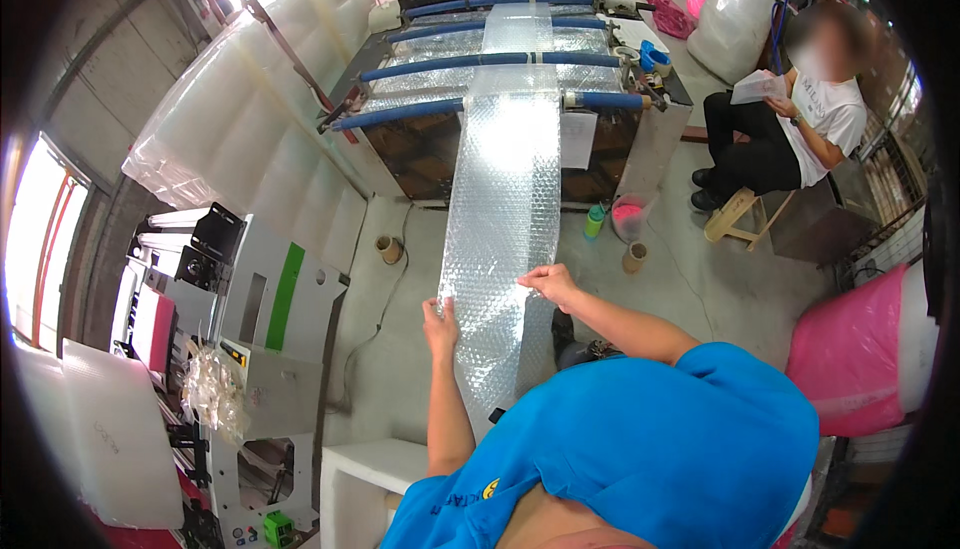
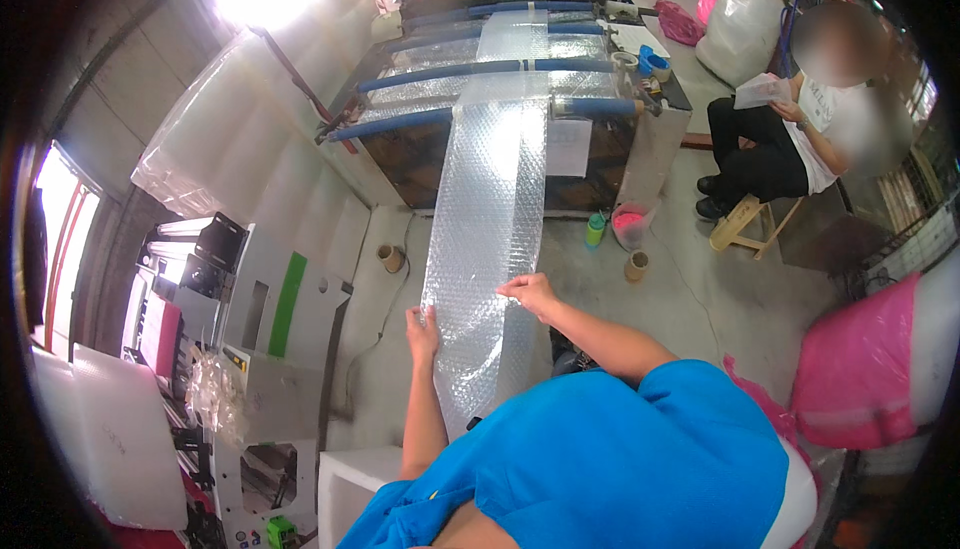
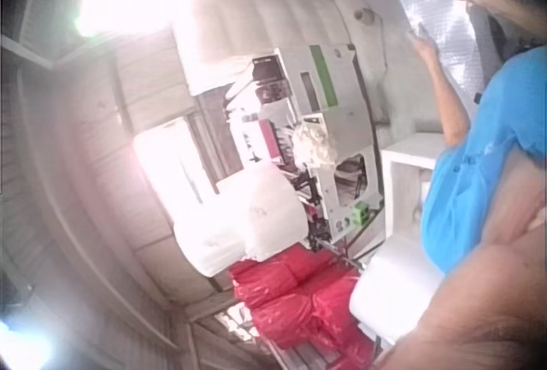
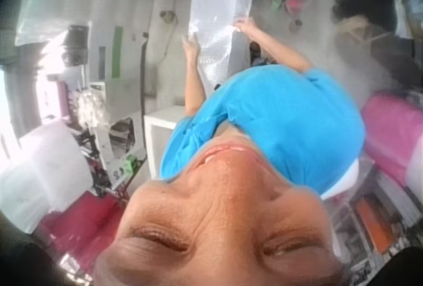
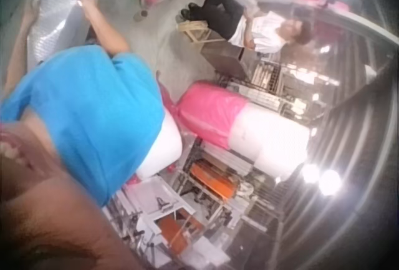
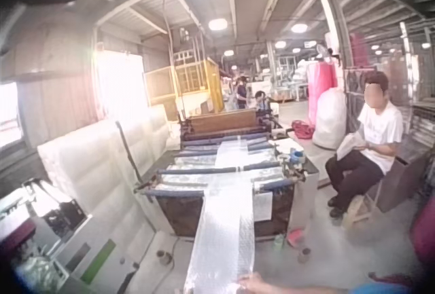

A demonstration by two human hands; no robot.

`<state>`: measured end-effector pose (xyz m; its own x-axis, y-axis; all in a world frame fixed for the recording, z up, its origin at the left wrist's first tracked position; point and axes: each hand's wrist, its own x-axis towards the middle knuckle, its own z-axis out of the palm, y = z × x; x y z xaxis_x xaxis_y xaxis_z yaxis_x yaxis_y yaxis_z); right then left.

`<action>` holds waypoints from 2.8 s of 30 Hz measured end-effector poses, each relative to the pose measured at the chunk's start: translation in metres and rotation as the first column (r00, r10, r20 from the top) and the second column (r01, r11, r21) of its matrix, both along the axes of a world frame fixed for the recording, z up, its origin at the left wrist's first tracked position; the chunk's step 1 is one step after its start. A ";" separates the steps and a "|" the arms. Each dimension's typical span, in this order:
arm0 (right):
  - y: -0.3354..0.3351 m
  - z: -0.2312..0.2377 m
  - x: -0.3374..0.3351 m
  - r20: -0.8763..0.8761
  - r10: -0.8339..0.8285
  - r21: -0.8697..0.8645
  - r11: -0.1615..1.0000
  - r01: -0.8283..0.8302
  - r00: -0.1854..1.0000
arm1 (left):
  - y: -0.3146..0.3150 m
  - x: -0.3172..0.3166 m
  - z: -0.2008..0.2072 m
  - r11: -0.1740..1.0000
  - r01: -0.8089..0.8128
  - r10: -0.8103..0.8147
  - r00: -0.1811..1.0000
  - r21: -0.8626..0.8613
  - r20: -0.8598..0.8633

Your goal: The person stands at a conveyor machine and handles a sheet of bubble wrap, pulling it from the roll and smoothing it onto the rollers. The person uses both hands to guide the material through the machinery while another person sits nearby.

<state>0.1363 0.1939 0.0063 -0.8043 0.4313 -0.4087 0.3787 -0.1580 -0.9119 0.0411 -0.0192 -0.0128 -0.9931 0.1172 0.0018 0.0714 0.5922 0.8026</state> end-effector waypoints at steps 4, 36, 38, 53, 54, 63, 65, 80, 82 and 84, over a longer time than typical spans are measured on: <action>-0.007 0.022 0.002 -0.014 -0.022 0.029 0.999 0.023 1.000 | -0.007 -0.009 0.011 0.999 -0.018 0.022 0.996 -0.048 0.085; 0.090 -0.128 -0.053 0.305 -0.023 0.225 0.973 -0.048 0.952 | 0.097 -0.093 -0.132 0.758 0.466 -0.039 0.731 -0.456 0.681; 0.106 -0.117 -0.073 0.291 -0.051 0.286 0.958 -0.036 0.955 | 0.119 -0.106 -0.122 0.801 0.390 -0.036 0.789 -0.454 0.614; 0.177 -0.020 -0.163 -0.071 -0.132 0.564 0.812 0.149 0.989 | 0.196 -0.173 -0.041 0.958 -0.049 0.078 0.993 -0.282 0.094; 0.175 -0.015 -0.164 -0.137 -0.119 0.610 0.772 0.178 0.983 | 0.196 -0.174 -0.036 0.966 -0.079 0.086 0.996 -0.246 0.018; 0.094 -0.029 -0.091 -0.176 -0.153 -0.065 0.988 0.143 0.973 | 0.114 -0.119 -0.006 0.994 0.089 -0.099 0.971 0.058 0.219; 0.069 -0.042 -0.069 -0.157 -0.084 -0.154 0.986 0.060 0.984 | 0.092 -0.097 -0.012 0.987 0.163 -0.158 0.941 0.008 0.300; -0.002 -0.011 0.015 -0.055 0.018 -0.243 0.969 -0.030 0.998 | -0.015 0.008 0.026 0.994 -0.102 0.106 0.989 -0.038 0.102; -0.009 0.015 0.018 -0.118 -0.033 -0.215 0.977 0.007 0.993 | -0.016 0.005 0.036 0.993 -0.119 0.119 0.992 -0.011 0.036; -0.015 0.032 0.019 -0.161 -0.060 -0.200 0.979 0.027 0.985 | -0.019 -0.001 0.041 0.990 -0.131 0.132 0.991 0.053 -0.028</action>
